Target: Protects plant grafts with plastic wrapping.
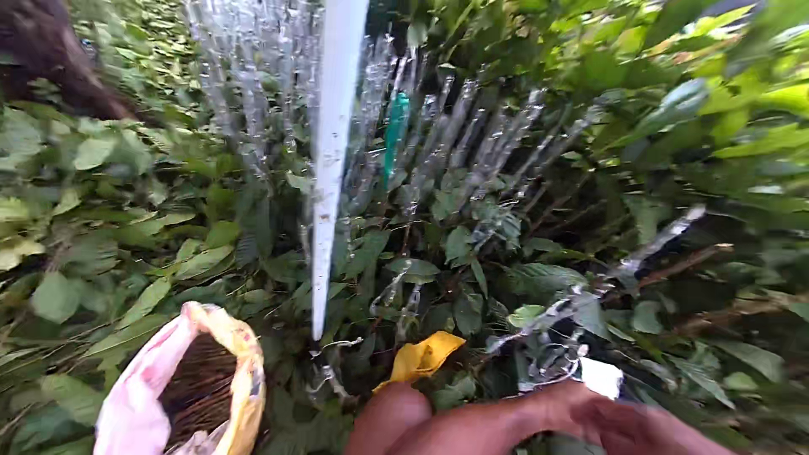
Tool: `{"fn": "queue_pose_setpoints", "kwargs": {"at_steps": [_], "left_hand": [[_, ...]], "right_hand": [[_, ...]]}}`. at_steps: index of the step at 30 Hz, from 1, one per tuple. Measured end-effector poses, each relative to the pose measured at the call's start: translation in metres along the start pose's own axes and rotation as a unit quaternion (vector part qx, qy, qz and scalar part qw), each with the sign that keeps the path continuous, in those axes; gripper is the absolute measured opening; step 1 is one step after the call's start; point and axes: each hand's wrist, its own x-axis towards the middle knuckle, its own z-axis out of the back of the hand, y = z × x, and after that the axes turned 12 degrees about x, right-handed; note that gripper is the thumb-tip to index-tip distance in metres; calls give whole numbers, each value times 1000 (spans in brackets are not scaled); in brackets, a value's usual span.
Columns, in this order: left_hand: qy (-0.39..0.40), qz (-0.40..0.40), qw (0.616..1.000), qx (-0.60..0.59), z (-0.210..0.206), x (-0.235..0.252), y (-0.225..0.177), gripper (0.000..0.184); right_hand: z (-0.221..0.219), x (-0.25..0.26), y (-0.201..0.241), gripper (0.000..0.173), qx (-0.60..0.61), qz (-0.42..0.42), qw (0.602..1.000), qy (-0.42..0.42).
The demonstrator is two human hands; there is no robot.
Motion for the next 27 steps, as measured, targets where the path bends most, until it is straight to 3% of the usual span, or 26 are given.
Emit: {"fn": "queue_pose_setpoints", "kwargs": {"at_steps": [2,4,6,8,11,14,16,18,19,20,22,25,27], "left_hand": [[44,-36,998,31,-9,-6,9,23],[97,-14,994,37,0,-11,15,22],[91,64,994,3,20,-12,18,24],[55,135,988,-48,37,-10,24,26],[3,207,969,-132,42,-9,22,26],[22,183,979,-89,31,-6,13,24],[55,98,994,-5,20,-10,8,20],[117,46,989,75,20,-14,4,20],[142,37,985,94,22,-14,4,21],[137,48,986,83,28,-14,6,23],[75,89,993,-2,36,-13,11,23],[19,94,995,-27,26,-12,1,22],[67,77,995,18,20,-15,-4,20]], "right_hand": [[42,12,-8,32,68,-37,997,-26],[65,10,-16,39,-81,-106,988,-79],[58,-1,-24,40,-259,-190,943,-84],[38,-9,-38,33,-297,-209,929,-63],[-8,-19,-25,31,-247,-180,951,-52],[-55,-26,19,31,-176,-69,982,-21],[-36,-16,19,24,-61,10,997,-41],[27,-18,9,33,17,-8,998,-59],[50,-23,-1,36,-37,-51,995,-75],[56,-29,-8,37,-127,-103,982,-93],[24,-39,1,35,-222,-149,960,-86],[-6,-33,25,28,-107,-34,991,-69],[33,-19,12,33,-17,-3,997,-69]]}}
